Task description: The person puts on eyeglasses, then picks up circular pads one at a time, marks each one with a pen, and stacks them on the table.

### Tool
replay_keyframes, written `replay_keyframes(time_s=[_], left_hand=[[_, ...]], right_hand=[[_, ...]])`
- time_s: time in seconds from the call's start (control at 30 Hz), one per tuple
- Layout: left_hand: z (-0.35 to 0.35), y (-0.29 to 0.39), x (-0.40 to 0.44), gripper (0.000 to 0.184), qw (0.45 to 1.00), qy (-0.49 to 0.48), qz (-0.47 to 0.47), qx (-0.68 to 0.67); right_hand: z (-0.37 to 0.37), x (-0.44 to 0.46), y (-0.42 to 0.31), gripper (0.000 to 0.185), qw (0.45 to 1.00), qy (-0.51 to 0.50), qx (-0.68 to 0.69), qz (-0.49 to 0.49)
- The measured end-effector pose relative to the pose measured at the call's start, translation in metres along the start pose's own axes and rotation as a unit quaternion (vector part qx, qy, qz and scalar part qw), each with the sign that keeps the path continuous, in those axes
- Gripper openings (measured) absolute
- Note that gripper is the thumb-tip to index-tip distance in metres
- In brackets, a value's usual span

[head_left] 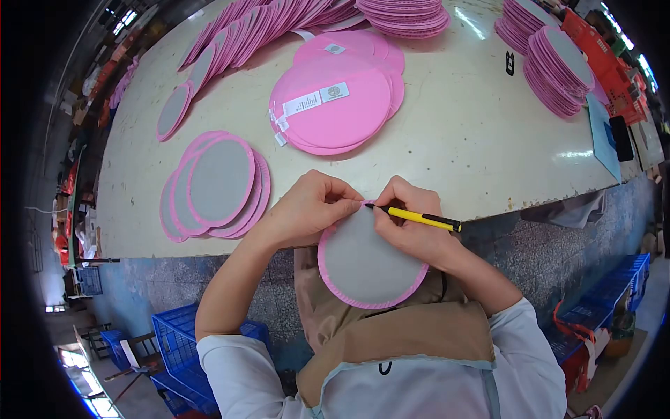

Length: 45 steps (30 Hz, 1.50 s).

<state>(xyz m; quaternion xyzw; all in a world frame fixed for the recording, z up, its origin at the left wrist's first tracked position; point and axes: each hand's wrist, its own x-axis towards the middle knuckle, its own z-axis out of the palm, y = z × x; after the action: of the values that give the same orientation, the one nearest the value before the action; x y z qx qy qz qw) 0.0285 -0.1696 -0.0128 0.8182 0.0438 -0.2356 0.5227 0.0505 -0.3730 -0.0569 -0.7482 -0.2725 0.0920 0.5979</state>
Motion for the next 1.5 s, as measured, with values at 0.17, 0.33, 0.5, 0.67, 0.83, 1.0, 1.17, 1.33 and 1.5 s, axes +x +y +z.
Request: replay_keyframes(time_s=[0.17, 0.33, 0.5, 0.67, 0.83, 1.0, 1.17, 1.33, 1.5], left_hand=[[0.003, -0.003, 0.001, 0.018, 1.000, 0.003, 0.004, 0.000], [-0.009, -0.002, -0.010, 0.017, 0.998, 0.052, 0.044, 0.008], [-0.074, 0.014, -0.053, 0.018, 0.959, 0.216, 0.092, 0.161], [-0.110, 0.023, -0.084, 0.012, 0.782, 0.471, 0.021, 0.409], [-0.062, 0.003, -0.031, 0.015, 0.790, 0.397, 0.228, 0.407], [-0.029, -0.006, 0.023, 0.018, 0.757, 0.343, 0.327, 0.450], [-0.022, -0.003, 0.034, 0.022, 0.722, 0.334, 0.340, 0.502], [-0.021, -0.010, 0.039, 0.022, 0.663, 0.314, 0.339, 0.589], [-0.026, -0.008, 0.039, 0.023, 0.605, 0.297, 0.375, 0.637]], right_hand=[[0.001, 0.000, 0.003, 0.011, 1.000, 0.000, -0.005, -0.022], [-0.006, 0.000, 0.012, 0.011, 0.997, 0.029, 0.051, -0.058], [-0.029, -0.002, 0.019, 0.010, 0.980, 0.090, 0.178, -0.030], [-0.037, 0.001, 0.020, 0.009, 0.970, 0.086, 0.227, 0.033], [-0.034, 0.001, 0.022, 0.008, 0.972, 0.077, 0.216, 0.043], [-0.039, -0.001, 0.021, 0.008, 0.979, 0.072, 0.185, 0.038], [-0.037, 0.001, 0.023, 0.007, 0.979, 0.071, 0.190, 0.032], [-0.037, 0.000, 0.024, 0.007, 0.979, 0.068, 0.189, 0.030], [-0.036, -0.001, 0.023, 0.007, 0.980, 0.070, 0.184, 0.027]])
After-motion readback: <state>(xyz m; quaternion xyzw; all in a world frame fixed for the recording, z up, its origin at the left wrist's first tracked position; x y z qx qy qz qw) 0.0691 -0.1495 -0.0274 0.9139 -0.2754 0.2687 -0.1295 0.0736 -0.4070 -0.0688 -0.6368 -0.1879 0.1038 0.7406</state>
